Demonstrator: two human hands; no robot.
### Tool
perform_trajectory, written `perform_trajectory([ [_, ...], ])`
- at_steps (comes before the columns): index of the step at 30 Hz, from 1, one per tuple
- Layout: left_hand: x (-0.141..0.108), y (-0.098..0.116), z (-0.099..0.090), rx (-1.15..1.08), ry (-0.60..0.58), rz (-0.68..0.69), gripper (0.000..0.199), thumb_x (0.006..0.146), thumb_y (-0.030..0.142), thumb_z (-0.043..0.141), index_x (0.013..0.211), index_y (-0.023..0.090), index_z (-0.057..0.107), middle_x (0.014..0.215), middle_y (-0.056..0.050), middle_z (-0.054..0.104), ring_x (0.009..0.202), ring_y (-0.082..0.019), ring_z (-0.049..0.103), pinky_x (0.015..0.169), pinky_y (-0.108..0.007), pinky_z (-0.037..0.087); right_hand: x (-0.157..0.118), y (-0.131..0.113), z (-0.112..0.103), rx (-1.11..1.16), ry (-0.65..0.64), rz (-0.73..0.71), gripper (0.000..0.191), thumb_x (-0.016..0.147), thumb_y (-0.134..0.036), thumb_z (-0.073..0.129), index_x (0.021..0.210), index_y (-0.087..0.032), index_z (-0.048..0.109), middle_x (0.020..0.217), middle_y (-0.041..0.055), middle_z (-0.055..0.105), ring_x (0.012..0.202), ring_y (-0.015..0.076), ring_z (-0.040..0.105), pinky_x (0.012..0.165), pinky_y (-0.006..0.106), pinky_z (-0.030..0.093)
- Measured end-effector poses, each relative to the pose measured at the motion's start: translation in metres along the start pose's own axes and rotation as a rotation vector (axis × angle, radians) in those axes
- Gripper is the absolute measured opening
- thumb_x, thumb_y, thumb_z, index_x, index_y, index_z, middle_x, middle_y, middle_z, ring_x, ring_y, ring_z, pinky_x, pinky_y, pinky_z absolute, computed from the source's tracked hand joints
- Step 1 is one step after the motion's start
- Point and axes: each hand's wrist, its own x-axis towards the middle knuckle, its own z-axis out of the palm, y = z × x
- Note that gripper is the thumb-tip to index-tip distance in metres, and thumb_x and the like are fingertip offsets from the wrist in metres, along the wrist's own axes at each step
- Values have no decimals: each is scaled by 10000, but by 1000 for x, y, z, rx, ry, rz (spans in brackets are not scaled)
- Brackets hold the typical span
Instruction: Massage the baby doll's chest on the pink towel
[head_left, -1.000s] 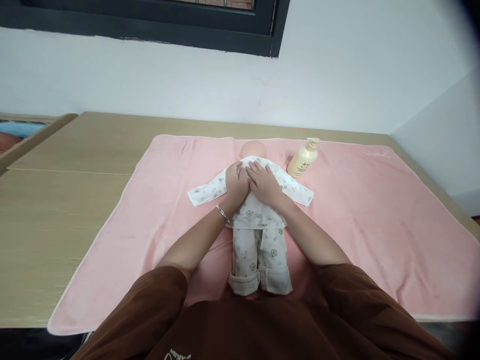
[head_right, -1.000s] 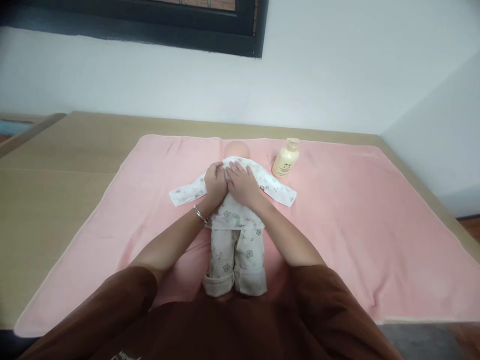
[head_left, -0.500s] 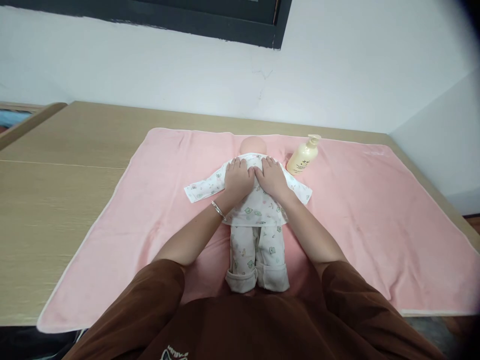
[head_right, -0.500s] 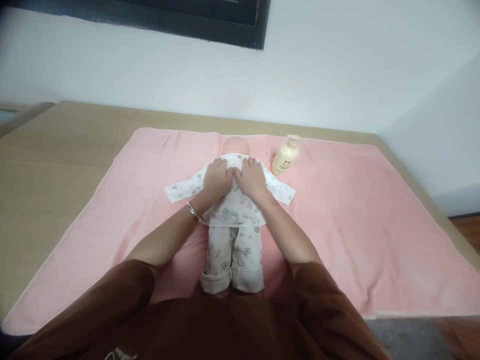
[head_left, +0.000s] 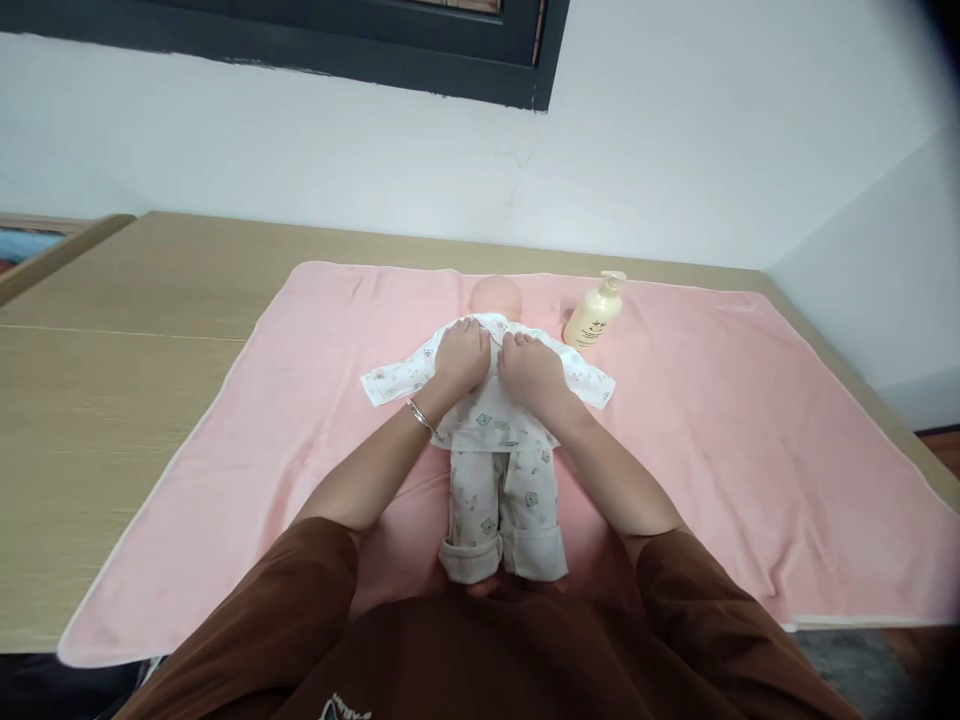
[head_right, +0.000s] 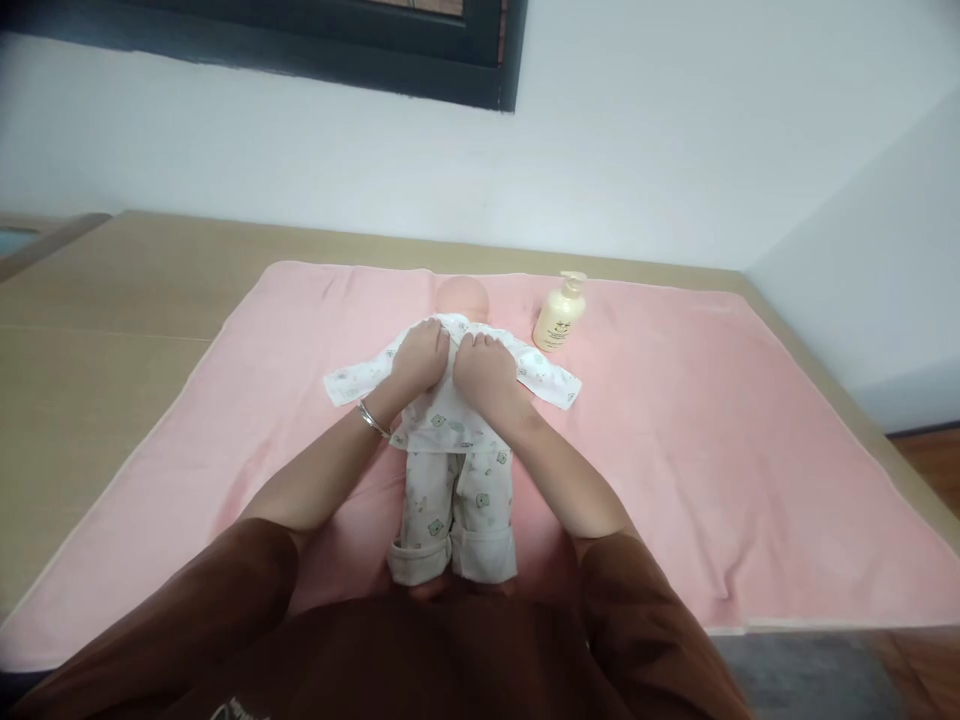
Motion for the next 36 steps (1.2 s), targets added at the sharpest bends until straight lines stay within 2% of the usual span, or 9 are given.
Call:
perform_trajectory([
  [2,-1,2,-2,42,-15,-7,415,1041,214,298,1228,61,635,1295,-221,689,1302,-325,611,1164,-449,441,1,1,-1,9,-14,-1,414,1077,-200,295,1309,-45,600,1310,227,682,1219,315,635,1062,395,454],
  [4,-8,7,-1,87,-2,13,451,1044,230,314,1315,-3,589,1378,-260,640,1367,-353,565,1205,-468,395,10,9,3,66,-13,10,424,1089,-238,291,1313,-58,602,1356,212,665,1283,302,601,1098,380,435],
  [9,-22,13,0,116,4,67,526,1040,264,363,1429,-61,504,1498,-306,549,1439,-383,508,1222,-510,379,34,30,19,142,-36,77,577,1102,-361,312,1521,16,438,1603,249,448,1520,330,386,1245,425,284],
  [13,-9,4,-9,71,-81,20,493,1033,286,392,1374,-25,562,1458,-265,602,1420,-350,535,1220,-465,399,23,22,20,96,-26,93,596,1102,-345,290,1541,41,407,1589,262,460,1505,362,401,1249,458,281],
  [16,0,-4,-12,27,-136,-20,479,1046,326,362,1311,15,612,1387,-237,656,1353,-334,588,1178,-445,444,7,10,10,38,-26,18,555,1083,-271,312,1515,56,429,1532,270,523,1461,360,454,1226,439,323],
  [21,-14,6,-4,78,-17,15,519,1047,303,329,1371,-35,553,1437,-298,601,1407,-362,541,1212,-505,389,10,17,3,101,-63,-20,476,1068,-256,323,1410,-18,552,1468,244,587,1392,339,526,1164,422,403],
  [27,-37,29,5,116,41,84,542,1027,199,326,1462,-95,461,1546,-340,484,1500,-385,448,1247,-524,339,34,36,23,152,-45,59,625,1089,-357,281,1513,80,423,1592,286,442,1509,374,389,1264,476,269],
  [32,-18,10,8,21,41,55,476,1017,247,381,1415,39,538,1498,-253,571,1435,-361,510,1193,-556,404,34,34,32,129,-9,68,652,1090,-373,279,1556,76,361,1619,289,399,1531,391,354,1267,500,253],
  [36,-6,-3,5,-7,-14,27,453,1020,314,422,1356,47,569,1422,-244,617,1356,-359,558,1180,-535,420,34,33,33,107,26,55,605,1092,-360,274,1517,39,438,1584,281,456,1494,386,412,1236,516,298],
])
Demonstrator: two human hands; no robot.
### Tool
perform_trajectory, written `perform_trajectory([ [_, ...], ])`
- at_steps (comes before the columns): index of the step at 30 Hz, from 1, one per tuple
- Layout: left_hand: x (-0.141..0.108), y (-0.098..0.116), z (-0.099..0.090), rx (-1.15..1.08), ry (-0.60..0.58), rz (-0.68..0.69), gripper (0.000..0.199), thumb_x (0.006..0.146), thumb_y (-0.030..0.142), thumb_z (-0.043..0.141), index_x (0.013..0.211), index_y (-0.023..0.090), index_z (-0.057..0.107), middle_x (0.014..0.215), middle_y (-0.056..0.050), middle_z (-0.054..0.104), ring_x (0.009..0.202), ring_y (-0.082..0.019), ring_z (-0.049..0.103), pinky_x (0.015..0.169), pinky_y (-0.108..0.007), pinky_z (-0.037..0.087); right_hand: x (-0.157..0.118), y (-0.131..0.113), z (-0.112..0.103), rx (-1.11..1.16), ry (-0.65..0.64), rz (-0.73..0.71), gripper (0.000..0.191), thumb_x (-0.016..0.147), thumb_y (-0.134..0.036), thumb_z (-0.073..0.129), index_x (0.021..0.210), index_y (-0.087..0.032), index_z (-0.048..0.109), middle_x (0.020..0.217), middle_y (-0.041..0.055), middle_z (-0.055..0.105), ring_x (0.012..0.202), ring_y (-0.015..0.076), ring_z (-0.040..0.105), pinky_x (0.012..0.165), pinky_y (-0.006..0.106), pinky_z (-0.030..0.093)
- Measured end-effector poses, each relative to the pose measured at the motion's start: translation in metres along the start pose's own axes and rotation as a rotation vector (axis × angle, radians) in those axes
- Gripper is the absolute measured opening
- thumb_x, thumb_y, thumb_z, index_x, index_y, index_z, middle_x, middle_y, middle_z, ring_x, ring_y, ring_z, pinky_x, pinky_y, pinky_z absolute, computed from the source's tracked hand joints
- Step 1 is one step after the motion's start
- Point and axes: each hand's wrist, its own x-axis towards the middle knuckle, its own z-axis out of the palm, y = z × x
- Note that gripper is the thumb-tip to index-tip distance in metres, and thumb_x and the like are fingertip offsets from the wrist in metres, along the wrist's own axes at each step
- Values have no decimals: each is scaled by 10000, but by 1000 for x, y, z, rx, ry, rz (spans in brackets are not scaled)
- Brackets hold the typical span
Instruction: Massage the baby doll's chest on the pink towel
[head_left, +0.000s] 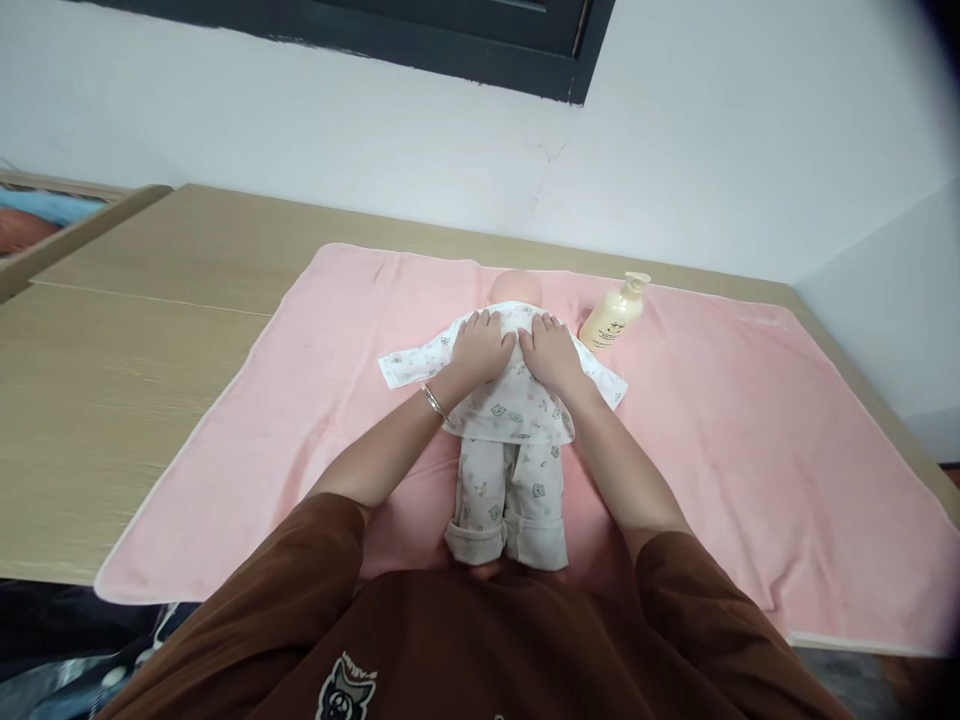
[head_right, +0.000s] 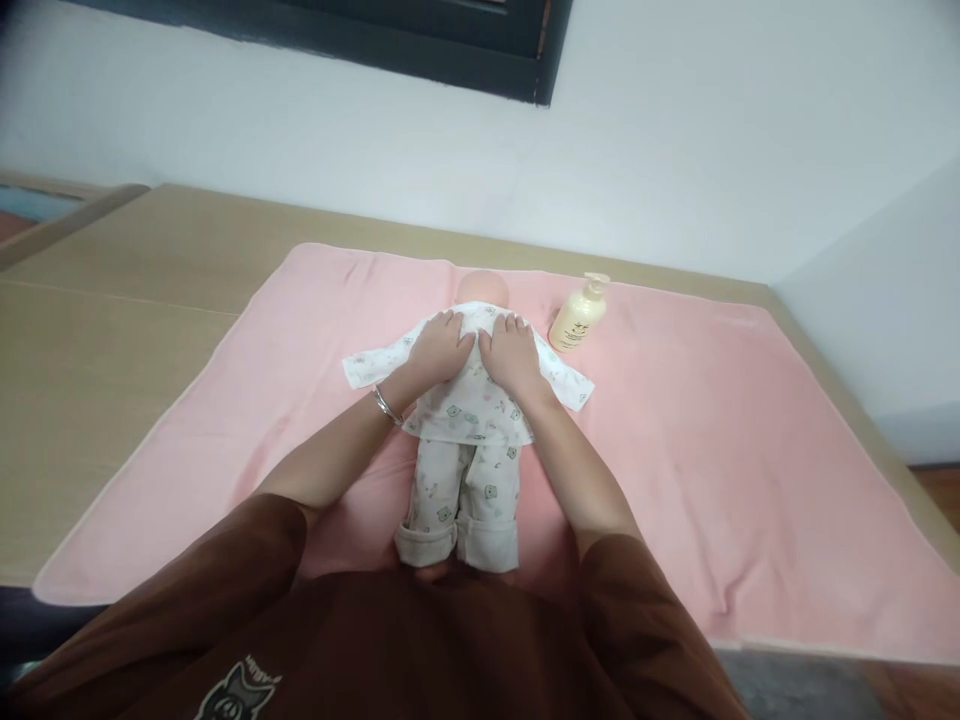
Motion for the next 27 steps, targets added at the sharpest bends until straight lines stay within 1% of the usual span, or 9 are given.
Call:
perform_trajectory([
  [6,-5,7,-7,33,-11,36,460,1019,272,384,1357,13,556,1412,-250,609,1365,-346,534,1200,-493,389,-10,-8,-14,-71,-19,-153,518,1080,-220,270,1514,3,445,1523,249,543,1464,350,467,1222,487,332],
  [9,1,2,-15,-38,-65,34,396,991,248,397,1261,56,613,1319,-225,660,1280,-321,584,1146,-459,445,-25,-19,-24,-116,-50,-147,481,1034,-135,322,1461,9,491,1462,260,588,1404,355,528,1135,432,436],
  [12,6,-3,-17,-110,-84,-36,351,993,261,385,1174,110,645,1227,-200,695,1213,-309,621,1104,-455,483,-33,-27,-30,-132,-93,-127,486,954,-56,399,1421,3,519,1436,268,600,1367,351,554,1092,406,467],
  [15,-2,4,-7,-74,-13,-24,384,1008,263,375,1239,87,627,1323,-234,660,1326,-348,569,1170,-542,415,-26,-22,-28,-41,-108,-109,455,991,-107,363,1396,-18,550,1440,256,601,1378,334,545,1108,405,457],
  [18,-19,17,3,-30,39,-2,489,1019,275,366,1422,40,514,1493,-275,551,1487,-407,425,1191,-631,355,-9,-7,-19,77,-87,-51,520,1062,-249,296,1468,14,487,1572,257,482,1501,331,420,1213,429,363],
  [21,-24,21,2,13,11,1,574,1022,285,368,1499,-29,419,1564,-321,462,1529,-433,361,1203,-625,344,1,3,-11,100,-69,6,600,1080,-334,282,1534,40,400,1641,260,381,1554,334,337,1265,453,279],
  [23,-17,14,-4,23,-32,30,545,1015,271,381,1452,-41,473,1526,-313,508,1492,-408,424,1224,-577,343,-3,-1,-12,67,-70,8,604,1085,-328,274,1544,47,385,1627,265,401,1546,339,349,1265,461,274],
  [25,-5,3,-8,0,-80,53,470,1018,267,367,1337,-3,583,1408,-270,620,1391,-367,535,1213,-523,380,-13,-11,-16,12,-81,-10,594,1081,-294,278,1537,72,382,1600,285,431,1530,356,371,1258,457,284],
  [27,6,-8,-8,-38,-79,29,452,1029,292,345,1260,30,632,1317,-244,676,1308,-341,593,1189,-493,416,-24,-21,-22,-38,-94,-44,569,1070,-249,287,1508,94,408,1568,306,460,1511,366,395,1252,448,294],
])
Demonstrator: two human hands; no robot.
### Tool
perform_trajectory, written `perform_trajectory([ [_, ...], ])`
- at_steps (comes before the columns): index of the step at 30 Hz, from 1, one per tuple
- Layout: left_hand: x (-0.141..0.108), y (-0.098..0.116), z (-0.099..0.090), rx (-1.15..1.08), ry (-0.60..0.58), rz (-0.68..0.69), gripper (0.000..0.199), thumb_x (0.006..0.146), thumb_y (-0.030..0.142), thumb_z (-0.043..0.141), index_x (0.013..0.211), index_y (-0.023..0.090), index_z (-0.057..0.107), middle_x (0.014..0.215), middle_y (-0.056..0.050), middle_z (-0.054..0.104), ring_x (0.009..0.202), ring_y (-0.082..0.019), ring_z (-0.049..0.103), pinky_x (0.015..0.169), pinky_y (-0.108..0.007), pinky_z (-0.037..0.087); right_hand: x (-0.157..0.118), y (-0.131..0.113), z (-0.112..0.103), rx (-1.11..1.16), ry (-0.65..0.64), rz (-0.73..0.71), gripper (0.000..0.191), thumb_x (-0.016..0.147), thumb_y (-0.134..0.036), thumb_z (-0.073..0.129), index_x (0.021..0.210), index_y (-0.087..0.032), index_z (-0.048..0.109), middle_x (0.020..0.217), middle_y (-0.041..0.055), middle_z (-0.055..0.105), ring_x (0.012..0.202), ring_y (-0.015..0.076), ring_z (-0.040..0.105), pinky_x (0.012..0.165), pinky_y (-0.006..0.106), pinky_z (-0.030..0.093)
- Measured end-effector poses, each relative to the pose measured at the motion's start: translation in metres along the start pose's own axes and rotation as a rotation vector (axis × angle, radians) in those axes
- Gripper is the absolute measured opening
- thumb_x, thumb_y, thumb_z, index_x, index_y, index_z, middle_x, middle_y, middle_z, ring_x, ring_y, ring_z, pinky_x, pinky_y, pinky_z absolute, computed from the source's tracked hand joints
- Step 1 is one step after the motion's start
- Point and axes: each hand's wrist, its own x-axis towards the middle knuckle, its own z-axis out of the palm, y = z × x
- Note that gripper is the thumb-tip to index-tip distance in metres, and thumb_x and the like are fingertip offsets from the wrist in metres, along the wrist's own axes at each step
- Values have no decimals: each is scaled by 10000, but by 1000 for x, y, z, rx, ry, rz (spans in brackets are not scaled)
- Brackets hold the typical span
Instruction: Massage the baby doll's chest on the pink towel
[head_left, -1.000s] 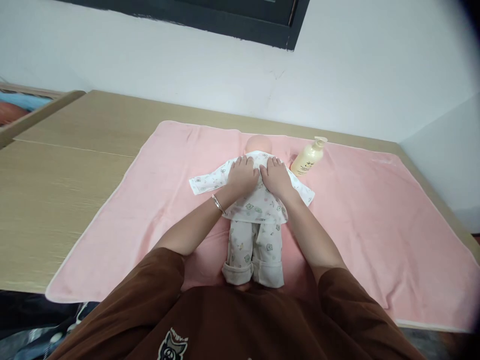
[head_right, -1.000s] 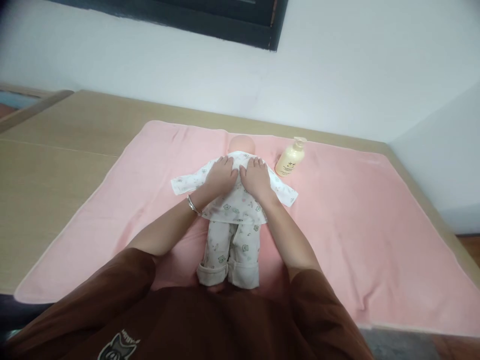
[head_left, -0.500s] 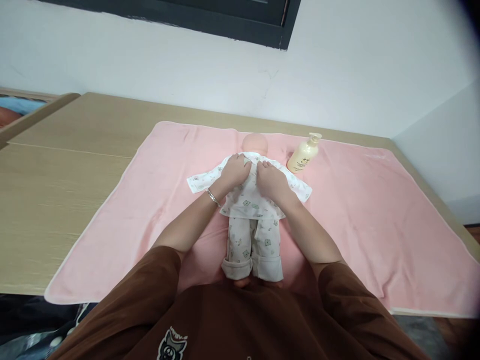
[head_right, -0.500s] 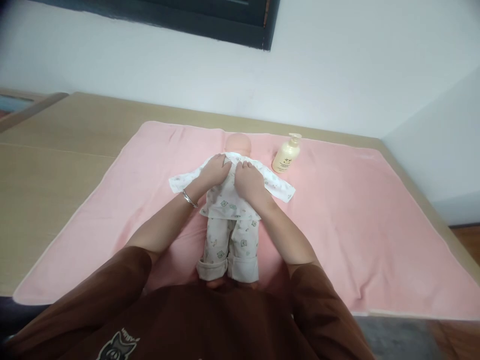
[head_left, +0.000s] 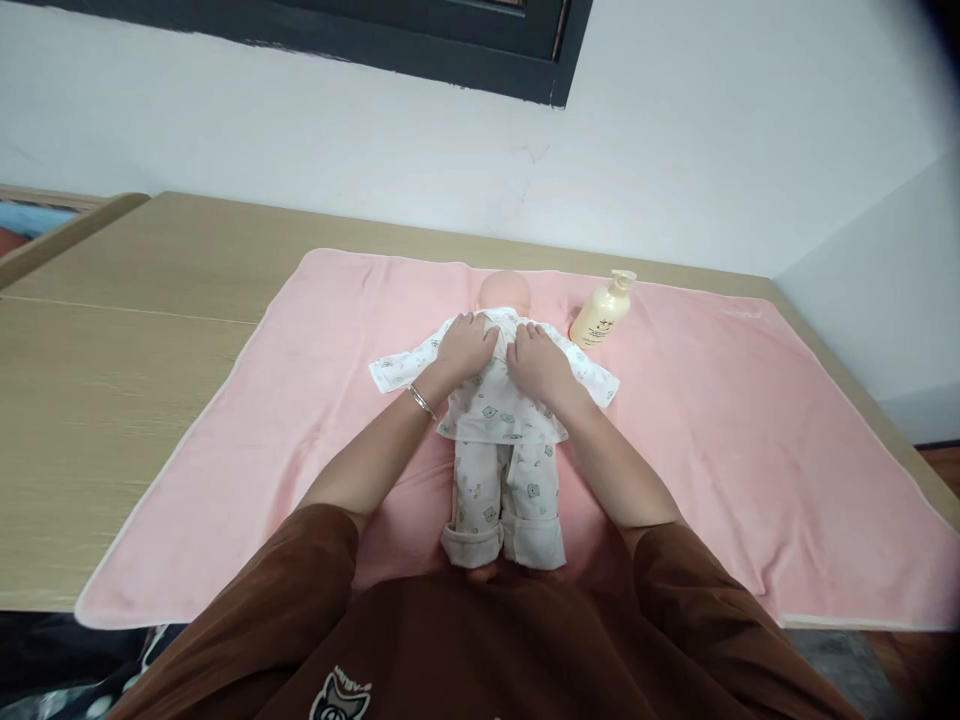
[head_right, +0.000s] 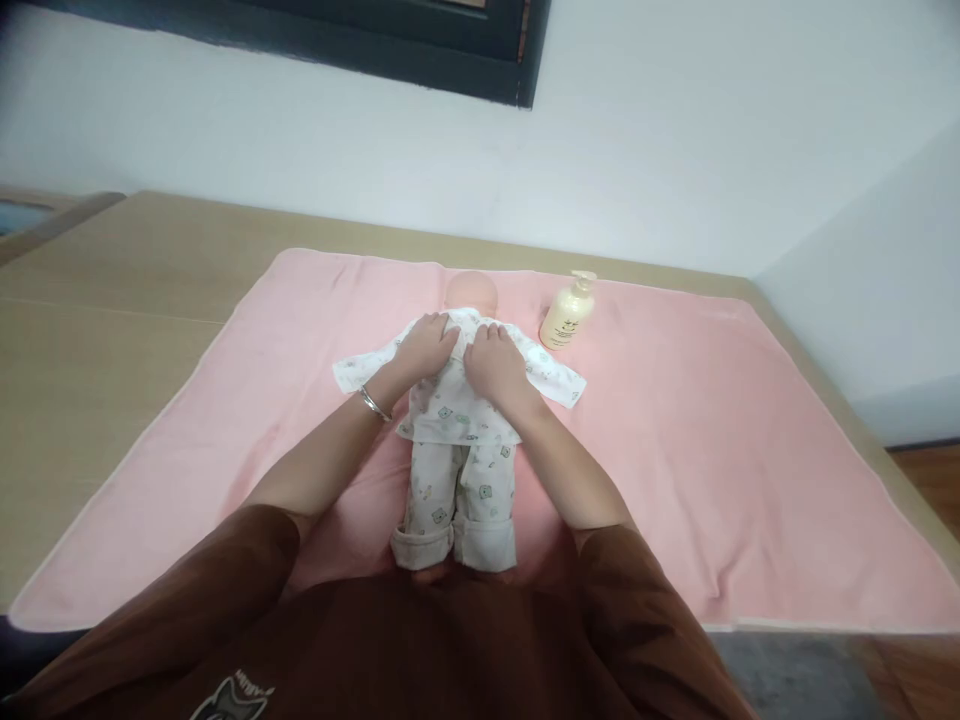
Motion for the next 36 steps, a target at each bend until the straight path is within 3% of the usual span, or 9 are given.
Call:
perform_trajectory([
  [4,8,-9,15,-28,138,-66,506,1031,329,353,1359,15,576,1438,-265,611,1408,-346,528,1227,-511,376,-1,-1,-3,44,-26,-35,509,1057,-224,279,1415,36,531,1523,282,522,1474,342,444,1223,437,345],
  [7,5,-7,25,-23,187,-60,503,1030,340,365,1378,44,577,1448,-239,619,1426,-342,522,1232,-507,370,14,13,4,135,-10,29,572,1077,-353,298,1476,14,482,1610,248,437,1525,347,374,1246,448,319],
  [10,4,-5,25,-29,184,-65,500,1031,347,371,1364,48,593,1387,-227,656,1383,-337,557,1208,-477,398,26,24,13,144,29,67,666,1072,-443,327,1529,34,417,1630,247,407,1545,361,336,1278,459,256],
  [16,5,-6,21,-28,188,-53,485,1029,346,371,1336,58,611,1333,-224,675,1315,-345,585,1168,-484,423,28,27,17,101,23,16,698,1072,-439,301,1560,57,361,1639,264,382,1549,356,340,1274,458,255],
  [26,6,-8,25,-10,176,-54,476,1037,333,359,1364,84,600,1314,-201,690,1284,-322,602,1153,-491,420,29,25,14,109,61,17,664,1070,-444,326,1515,40,423,1544,265,512,1449,354,474,1196,429,349],
  [32,3,-4,14,8,111,-34,448,1038,320,362,1309,101,644,1245,-178,725,1237,-321,623,1126,-473,447,28,28,14,147,86,10,612,1053,-447,370,1457,-8,506,1482,236,580,1376,340,543,1166,417,386],
  [36,-14,13,7,55,90,-20,485,1034,292,391,1427,66,562,1396,-224,632,1360,-347,548,1189,-482,390,27,28,13,148,103,-11,558,1058,-425,384,1419,-37,559,1451,215,609,1367,333,549,1162,403,393],
])
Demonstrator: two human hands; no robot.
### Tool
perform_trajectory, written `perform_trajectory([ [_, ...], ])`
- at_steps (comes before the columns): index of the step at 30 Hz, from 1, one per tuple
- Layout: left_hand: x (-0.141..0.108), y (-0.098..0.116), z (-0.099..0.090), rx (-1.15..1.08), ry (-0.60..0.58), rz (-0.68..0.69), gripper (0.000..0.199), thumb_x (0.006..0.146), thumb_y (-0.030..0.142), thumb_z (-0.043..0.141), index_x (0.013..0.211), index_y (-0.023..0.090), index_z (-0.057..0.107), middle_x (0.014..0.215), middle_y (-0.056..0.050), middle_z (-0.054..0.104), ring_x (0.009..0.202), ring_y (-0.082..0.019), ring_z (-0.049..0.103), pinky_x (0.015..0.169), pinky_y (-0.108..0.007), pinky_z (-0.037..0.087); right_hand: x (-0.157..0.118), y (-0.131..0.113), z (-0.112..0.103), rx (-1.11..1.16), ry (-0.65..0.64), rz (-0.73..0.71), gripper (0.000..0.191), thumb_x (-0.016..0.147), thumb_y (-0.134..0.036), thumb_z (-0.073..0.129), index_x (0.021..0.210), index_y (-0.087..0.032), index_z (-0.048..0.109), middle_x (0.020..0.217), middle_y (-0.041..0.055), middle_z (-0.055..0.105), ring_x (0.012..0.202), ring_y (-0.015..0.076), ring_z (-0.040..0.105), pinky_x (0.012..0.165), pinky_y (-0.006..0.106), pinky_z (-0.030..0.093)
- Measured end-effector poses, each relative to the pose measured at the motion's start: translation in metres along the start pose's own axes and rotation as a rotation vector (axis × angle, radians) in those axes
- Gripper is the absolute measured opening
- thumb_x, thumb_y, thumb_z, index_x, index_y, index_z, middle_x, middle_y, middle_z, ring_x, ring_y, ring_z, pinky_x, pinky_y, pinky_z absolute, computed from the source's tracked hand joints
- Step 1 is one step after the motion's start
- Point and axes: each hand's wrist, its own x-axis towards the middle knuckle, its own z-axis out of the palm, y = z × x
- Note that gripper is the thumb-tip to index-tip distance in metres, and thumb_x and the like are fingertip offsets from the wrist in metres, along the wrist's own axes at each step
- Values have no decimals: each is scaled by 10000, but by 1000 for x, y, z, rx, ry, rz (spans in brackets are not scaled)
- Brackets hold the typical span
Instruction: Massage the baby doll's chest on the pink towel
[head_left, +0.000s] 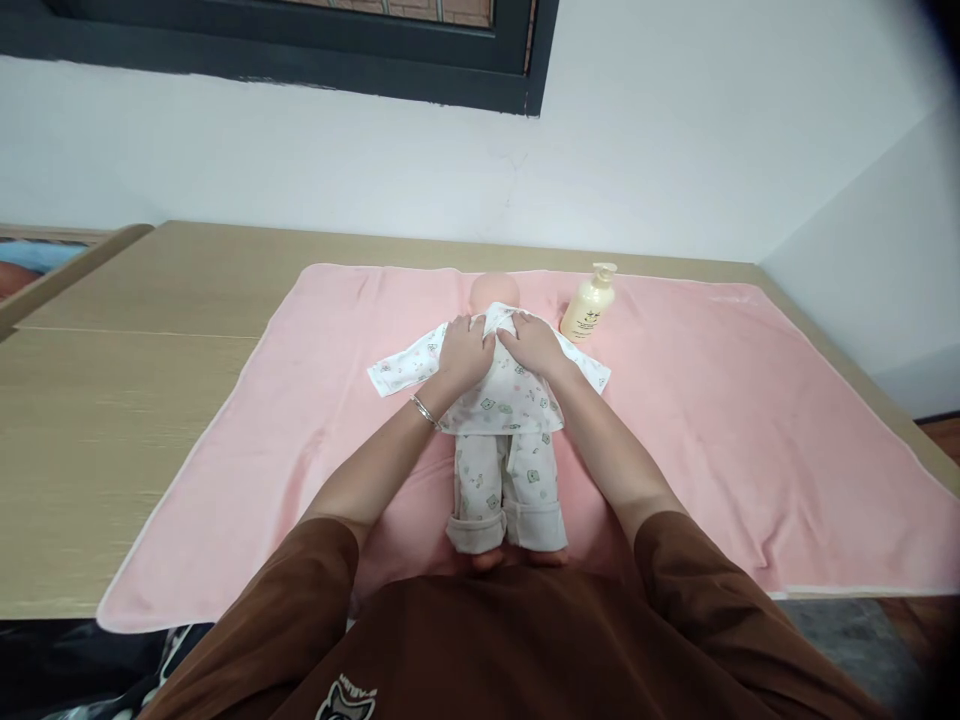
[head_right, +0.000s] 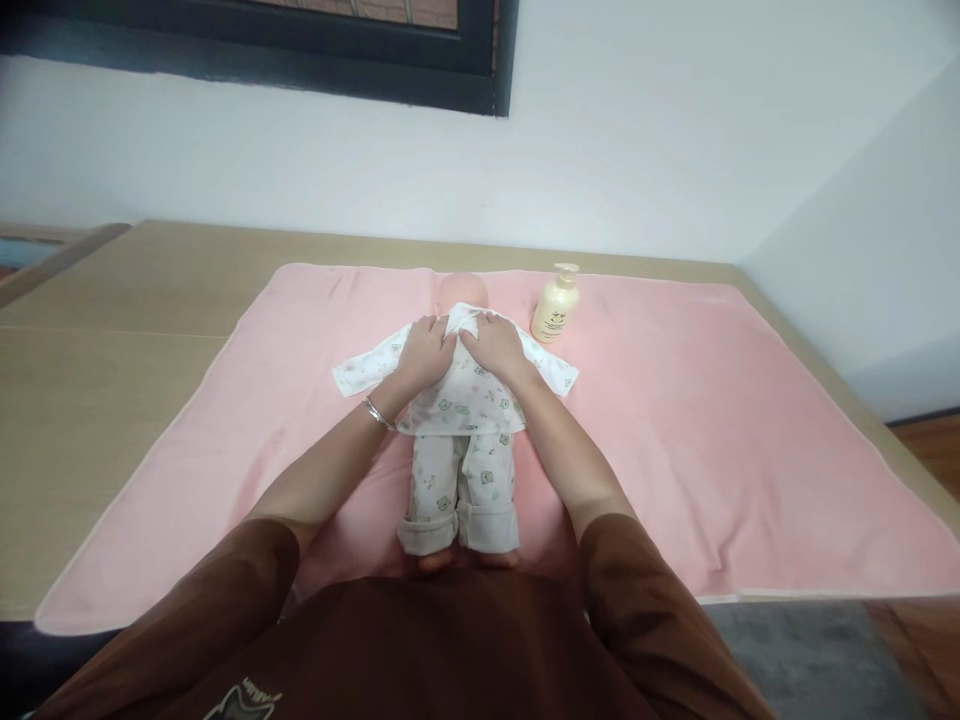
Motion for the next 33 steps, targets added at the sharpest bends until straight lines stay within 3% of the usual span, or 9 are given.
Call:
perform_trajectory([
  [5,-19,18,-3,7,55,32,491,1021,224,384,1449,18,510,1475,-273,546,1427,-359,489,1232,-497,333,-12,-12,-9,-100,-31,-36,480,1073,-306,331,1381,-35,580,1400,219,633,1343,328,550,1150,418,394],
  [8,-11,9,-3,-54,44,21,442,997,214,388,1367,57,574,1365,-237,623,1330,-340,555,1182,-480,407,-24,-22,-17,-174,-70,-67,433,1063,-262,332,1324,-48,603,1292,226,674,1250,340,597,1082,432,445],
  [11,2,-6,0,-110,-5,-25,463,996,258,392,1383,69,562,1384,-217,627,1344,-327,546,1191,-469,415,-33,-30,-20,-197,-100,-71,406,1059,-271,354,1297,-69,614,1246,220,684,1208,339,612,1032,428,481],
  [14,4,-11,6,-90,5,-7,503,1012,284,381,1430,39,514,1450,-241,590,1404,-341,510,1231,-507,362,-32,-33,-15,-163,-68,-41,456,1065,-292,345,1343,-30,593,1332,242,653,1303,349,572,1110,430,443],
  [20,-20,4,22,-40,92,42,562,1027,285,353,1508,-1,408,1581,-284,458,1545,-405,348,1249,-630,293,-8,-14,1,-42,22,19,592,1065,-306,318,1502,72,446,1582,276,460,1511,369,394,1260,447,282],
  [22,-20,0,23,-51,79,47,572,1021,295,381,1514,7,407,1600,-281,435,1558,-397,331,1260,-616,294,-7,-12,1,-11,5,29,618,1066,-346,323,1524,56,432,1608,265,432,1525,375,374,1264,466,278],
  [26,-2,-21,18,-102,24,116,454,1009,259,392,1386,71,563,1534,-231,540,1501,-354,436,1273,-576,303,-23,-27,-1,-86,-30,34,653,1061,-366,342,1572,40,365,1621,293,394,1533,420,347,1257,553,261],
  [30,12,-33,12,-156,-11,11,505,999,298,403,1406,41,554,1480,-229,593,1422,-325,525,1232,-490,398,-35,-42,-3,-139,-55,13,647,1057,-336,348,1592,27,335,1641,302,349,1551,428,311,1257,554,260],
  [33,11,-31,12,-148,-9,-24,561,1005,345,399,1450,27,523,1505,-231,573,1436,-330,510,1243,-485,382,-26,-33,-6,-82,-122,27,659,1077,-378,311,1611,8,303,1665,280,317,1577,397,269,1274,520,240],
])
